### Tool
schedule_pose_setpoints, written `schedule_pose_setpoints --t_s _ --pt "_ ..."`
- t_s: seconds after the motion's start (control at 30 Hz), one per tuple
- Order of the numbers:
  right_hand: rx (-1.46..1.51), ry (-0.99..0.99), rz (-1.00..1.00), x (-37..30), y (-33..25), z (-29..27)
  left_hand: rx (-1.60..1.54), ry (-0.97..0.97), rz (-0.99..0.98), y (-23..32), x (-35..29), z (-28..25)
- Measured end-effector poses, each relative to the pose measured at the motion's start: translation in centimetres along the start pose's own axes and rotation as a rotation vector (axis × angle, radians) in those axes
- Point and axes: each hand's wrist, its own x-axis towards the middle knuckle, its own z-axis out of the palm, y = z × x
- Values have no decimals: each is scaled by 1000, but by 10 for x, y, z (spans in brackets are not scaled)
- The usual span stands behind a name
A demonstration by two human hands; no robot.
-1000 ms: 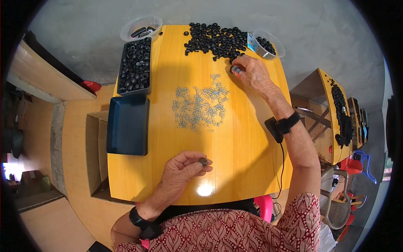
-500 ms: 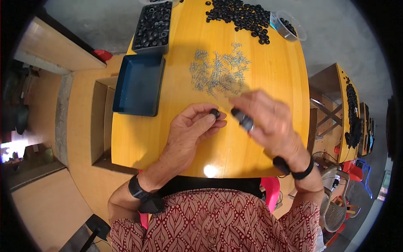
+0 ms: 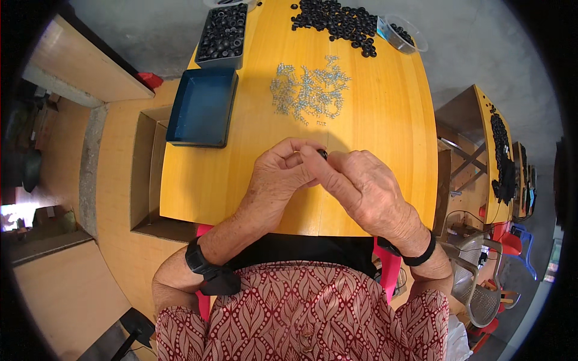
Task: Assembling small plastic components by inserting a white gear-like part into a black housing.
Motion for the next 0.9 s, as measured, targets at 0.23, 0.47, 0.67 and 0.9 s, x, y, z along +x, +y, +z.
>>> schedule_pose_setpoints --t_s 0.23,0.47,0.67,0.9 --pt "288 172 158 -11 7 11 -51 -18 -7 -9 3 -2" --pt "422 226 323 -21 12 21 -102 2 -71 -10 4 -3" --pt "355 233 284 -23 12 22 -70 -12 -23 -13 4 -3" --pt "366 232 262 -26 12 19 -69 -50 -46 -14 3 -3"
